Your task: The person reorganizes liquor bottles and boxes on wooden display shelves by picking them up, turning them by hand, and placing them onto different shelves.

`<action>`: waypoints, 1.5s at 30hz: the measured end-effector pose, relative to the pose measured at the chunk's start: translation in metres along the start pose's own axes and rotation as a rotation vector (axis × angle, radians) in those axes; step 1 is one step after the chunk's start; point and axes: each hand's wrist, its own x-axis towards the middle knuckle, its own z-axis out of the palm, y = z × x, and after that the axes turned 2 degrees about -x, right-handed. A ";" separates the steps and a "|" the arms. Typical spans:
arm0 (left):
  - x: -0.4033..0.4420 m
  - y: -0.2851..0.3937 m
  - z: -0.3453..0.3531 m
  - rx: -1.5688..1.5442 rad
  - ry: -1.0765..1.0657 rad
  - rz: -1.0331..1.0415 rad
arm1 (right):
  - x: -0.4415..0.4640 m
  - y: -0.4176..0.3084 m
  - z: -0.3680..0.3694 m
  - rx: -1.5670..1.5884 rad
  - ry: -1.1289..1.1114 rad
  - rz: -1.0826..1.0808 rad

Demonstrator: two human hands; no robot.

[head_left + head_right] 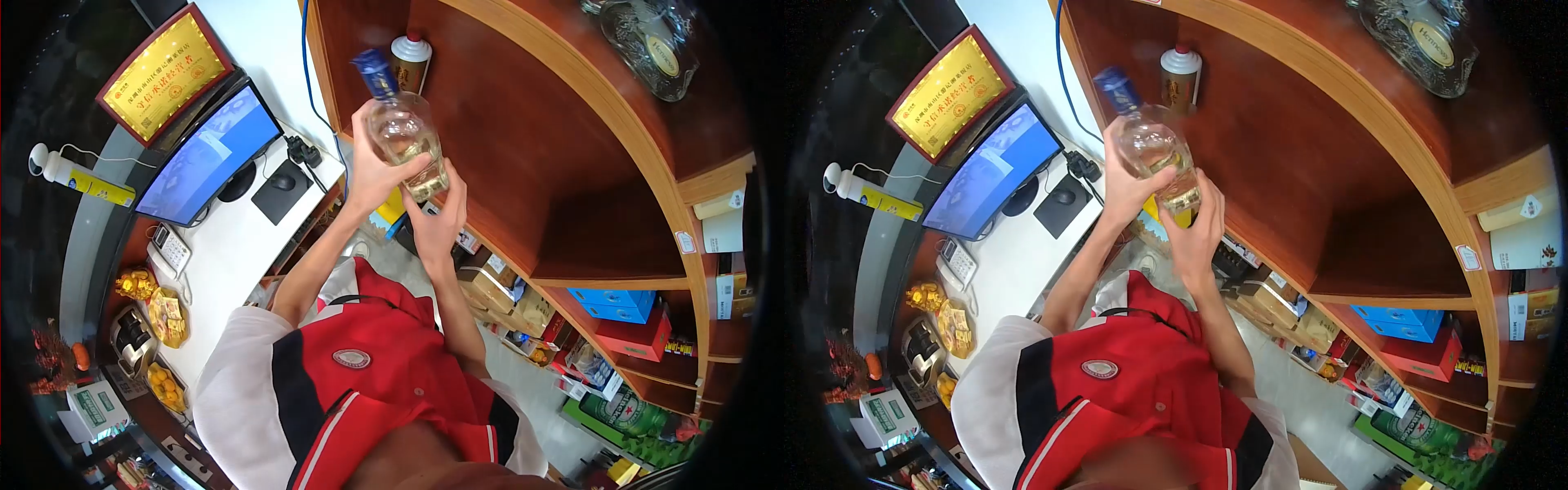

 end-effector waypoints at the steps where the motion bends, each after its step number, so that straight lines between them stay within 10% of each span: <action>1: 0.005 -0.012 -0.002 0.231 0.026 0.077 | 0.002 0.008 0.008 0.029 -0.053 0.123; 13: 0.052 -0.121 -0.051 0.881 0.109 0.081 | 0.030 0.134 0.115 -0.125 -0.282 0.230; 45: 0.121 -0.170 -0.117 1.033 0.049 0.323 | 0.079 0.168 0.225 -0.161 -0.263 0.323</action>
